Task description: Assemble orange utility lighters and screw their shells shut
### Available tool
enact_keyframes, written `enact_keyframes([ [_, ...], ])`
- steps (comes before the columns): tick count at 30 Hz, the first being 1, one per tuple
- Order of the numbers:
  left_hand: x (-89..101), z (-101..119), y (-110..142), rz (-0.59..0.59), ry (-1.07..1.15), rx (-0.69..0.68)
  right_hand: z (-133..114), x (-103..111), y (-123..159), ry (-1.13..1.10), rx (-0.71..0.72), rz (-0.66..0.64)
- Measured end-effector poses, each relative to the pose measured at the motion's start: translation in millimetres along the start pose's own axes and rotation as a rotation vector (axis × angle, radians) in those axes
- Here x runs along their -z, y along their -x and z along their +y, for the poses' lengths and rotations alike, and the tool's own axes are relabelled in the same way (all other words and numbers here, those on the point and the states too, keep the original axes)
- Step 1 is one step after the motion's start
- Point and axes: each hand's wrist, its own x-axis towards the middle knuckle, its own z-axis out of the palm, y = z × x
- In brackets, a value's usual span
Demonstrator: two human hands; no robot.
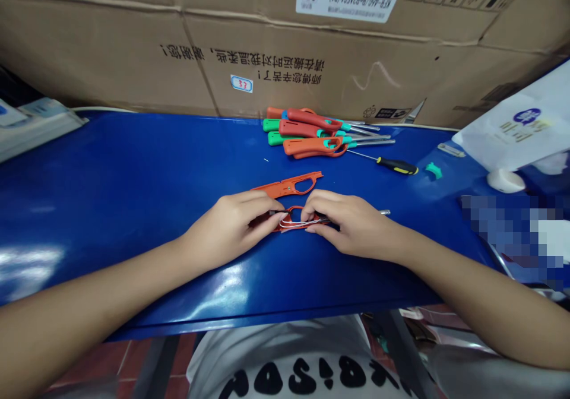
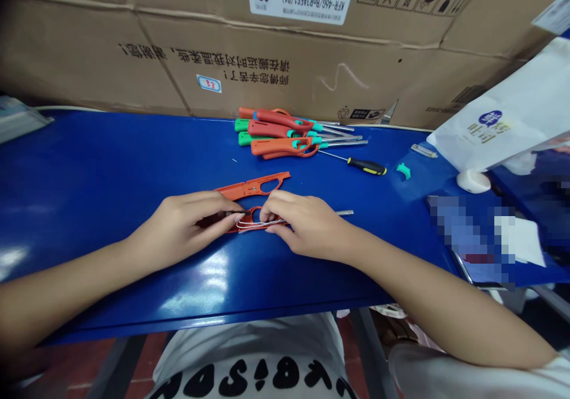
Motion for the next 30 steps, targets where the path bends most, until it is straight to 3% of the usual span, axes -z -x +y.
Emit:
enact_keyframes([
  [9,0.0,1,0,0.001,-0.018,-0.027,-2,3,1,0.047,0.002,-0.017],
  [22,0.8,0,1,-0.021,-0.016,-0.022,-1,3,1,0.245,0.116,0.027],
  [26,1.3,-2,2,-0.027,-0.015,-0.059,2,13,5,0.153,0.131,0.03],
  [30,1.8,-3,2,-0.029,-0.025,-0.077,6,24,9,0.037,0.169,-0.064],
])
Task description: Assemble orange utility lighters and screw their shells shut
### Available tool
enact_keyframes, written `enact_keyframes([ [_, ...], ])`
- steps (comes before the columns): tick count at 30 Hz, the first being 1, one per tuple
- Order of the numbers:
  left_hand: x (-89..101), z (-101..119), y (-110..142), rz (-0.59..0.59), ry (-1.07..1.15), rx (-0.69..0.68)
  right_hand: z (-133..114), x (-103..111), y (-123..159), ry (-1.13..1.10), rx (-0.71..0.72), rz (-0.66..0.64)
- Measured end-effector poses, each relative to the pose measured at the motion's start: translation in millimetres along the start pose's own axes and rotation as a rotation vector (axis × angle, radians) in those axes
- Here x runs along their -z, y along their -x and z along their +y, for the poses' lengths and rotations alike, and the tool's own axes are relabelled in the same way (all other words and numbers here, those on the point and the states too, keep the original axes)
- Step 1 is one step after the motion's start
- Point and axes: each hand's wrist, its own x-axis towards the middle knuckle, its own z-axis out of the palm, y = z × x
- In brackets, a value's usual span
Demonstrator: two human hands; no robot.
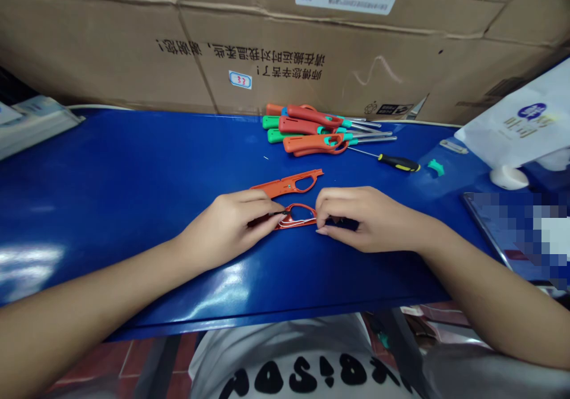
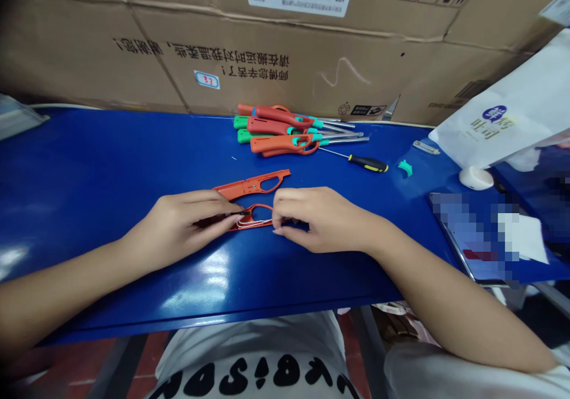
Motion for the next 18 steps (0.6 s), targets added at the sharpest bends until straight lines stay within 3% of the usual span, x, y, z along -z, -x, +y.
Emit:
enact_keyframes([
  [5,0.2,-0.6,0.2,0.004,-0.002,0.007,2.6,5.0,2.6,-0.059,0.047,-0.087],
  [10,0.6,-0.4,0.8,0.0,0.009,0.03,1.0,5.5,4.8,-0.13,0.037,-0.079],
  [18,2.3,0.9,-0.9,-0.011,0.036,0.035,7.8,-3.5,-2.2,-0.11,-0.144,0.131],
])
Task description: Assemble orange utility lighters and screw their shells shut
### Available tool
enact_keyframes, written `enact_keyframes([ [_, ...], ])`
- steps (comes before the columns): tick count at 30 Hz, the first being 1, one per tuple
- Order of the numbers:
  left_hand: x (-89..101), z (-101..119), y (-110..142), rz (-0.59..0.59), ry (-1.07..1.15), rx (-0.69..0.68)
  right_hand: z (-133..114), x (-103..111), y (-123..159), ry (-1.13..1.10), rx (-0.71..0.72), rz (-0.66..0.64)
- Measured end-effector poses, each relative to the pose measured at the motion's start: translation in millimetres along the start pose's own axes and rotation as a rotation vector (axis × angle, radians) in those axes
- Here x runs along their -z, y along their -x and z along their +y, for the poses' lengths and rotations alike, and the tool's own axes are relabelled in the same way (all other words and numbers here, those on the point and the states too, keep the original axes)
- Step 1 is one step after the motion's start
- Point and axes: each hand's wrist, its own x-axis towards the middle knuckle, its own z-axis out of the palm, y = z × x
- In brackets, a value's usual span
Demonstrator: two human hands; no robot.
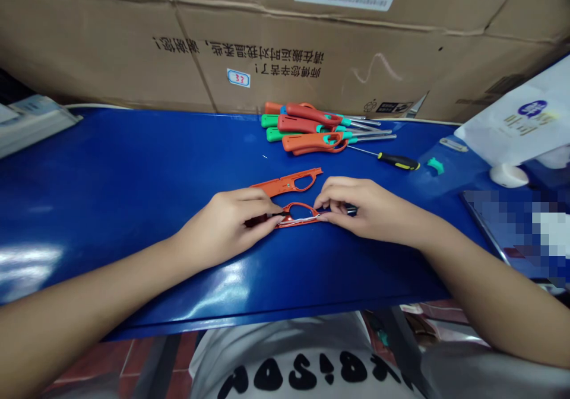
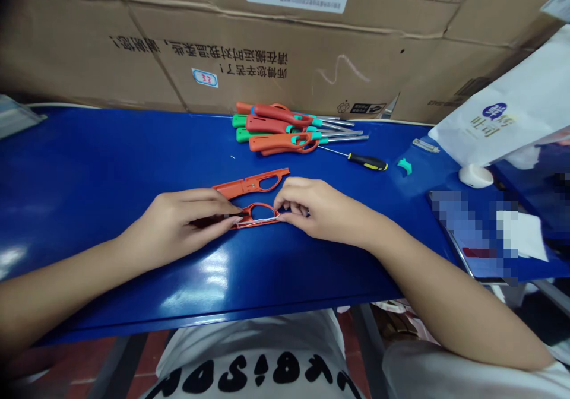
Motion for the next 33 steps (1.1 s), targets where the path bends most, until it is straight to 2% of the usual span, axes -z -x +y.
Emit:
enact_keyframes([
  [3,0.2,-0.1,0.2,-0.006,0.006,0.003,-1.6,-2.0,-1.2,-0.008,-0.013,-0.003],
  [10,0.0,1.3,0.0,-0.01,0.013,-0.004,-6.6,-4.4,-0.4,-0.044,0.077,-0.094],
  [16,-0.5,1.7,1.0,0.006,0.007,-0.007,-5.4,-4.3,0.0,0.019,0.096,-0.141],
  [33,-3.2,2.6,-0.5,0.041,0.035,0.007,-4.9,-4.0,0.6,0.087,0.155,-0.167],
])
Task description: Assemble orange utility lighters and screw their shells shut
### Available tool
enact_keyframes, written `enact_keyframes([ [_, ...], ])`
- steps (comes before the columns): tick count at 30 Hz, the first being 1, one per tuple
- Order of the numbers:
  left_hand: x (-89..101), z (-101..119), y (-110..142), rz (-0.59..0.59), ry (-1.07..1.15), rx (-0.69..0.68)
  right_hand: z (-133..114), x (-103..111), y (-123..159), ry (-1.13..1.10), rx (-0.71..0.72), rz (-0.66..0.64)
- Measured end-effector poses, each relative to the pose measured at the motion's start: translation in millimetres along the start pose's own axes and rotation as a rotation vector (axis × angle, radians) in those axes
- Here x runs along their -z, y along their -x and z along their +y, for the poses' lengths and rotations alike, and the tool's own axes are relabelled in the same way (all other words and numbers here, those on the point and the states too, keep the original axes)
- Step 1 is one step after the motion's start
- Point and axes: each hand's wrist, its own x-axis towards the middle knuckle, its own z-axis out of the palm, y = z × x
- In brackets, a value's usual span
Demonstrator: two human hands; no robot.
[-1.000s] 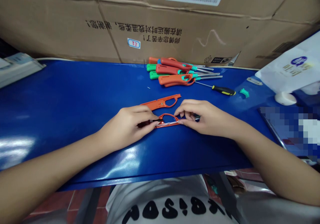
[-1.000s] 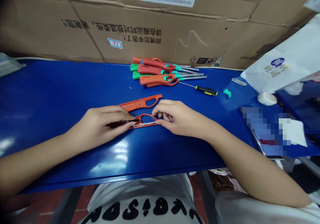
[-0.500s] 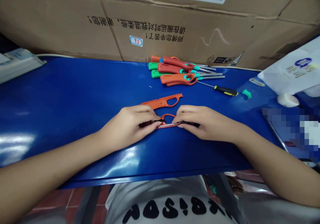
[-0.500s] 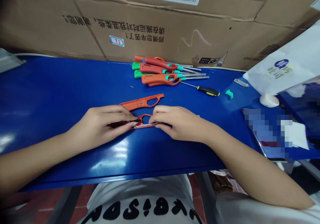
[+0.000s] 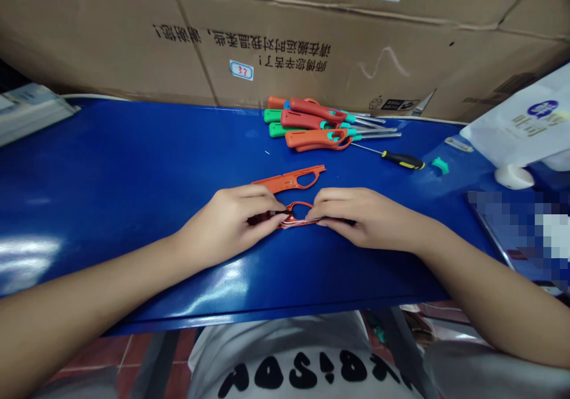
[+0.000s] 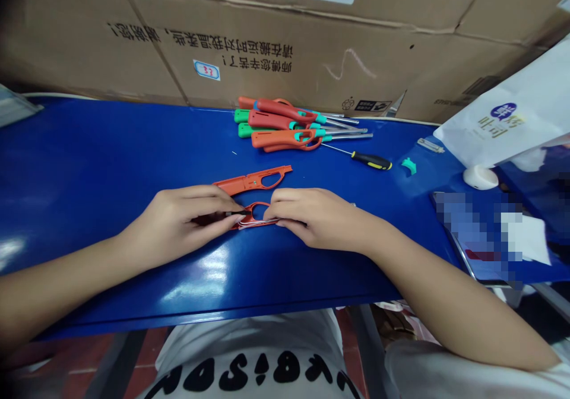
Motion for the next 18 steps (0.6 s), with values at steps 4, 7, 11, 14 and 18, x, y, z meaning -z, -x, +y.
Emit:
enact_keyframes([
  [4,-0.2,-1,1,0.003,0.001,0.0,0,1,0,0.013,0.004,0.008],
  [7,0.7,-1,1,0.007,-0.002,0.0,-2,0,-1,0.029,-0.005,0.014],
  [11,1.4,-1,1,0.003,0.005,0.006,-6,-6,-2,0.122,-0.024,0.064],
  [14,0.7,0,0,0.0,0.007,0.022,-7,-14,-4,0.192,-0.015,0.101],
  [18,-0.3,0,0,-0.006,0.0,0.024,-7,-20,-4,0.217,-0.013,0.116],
])
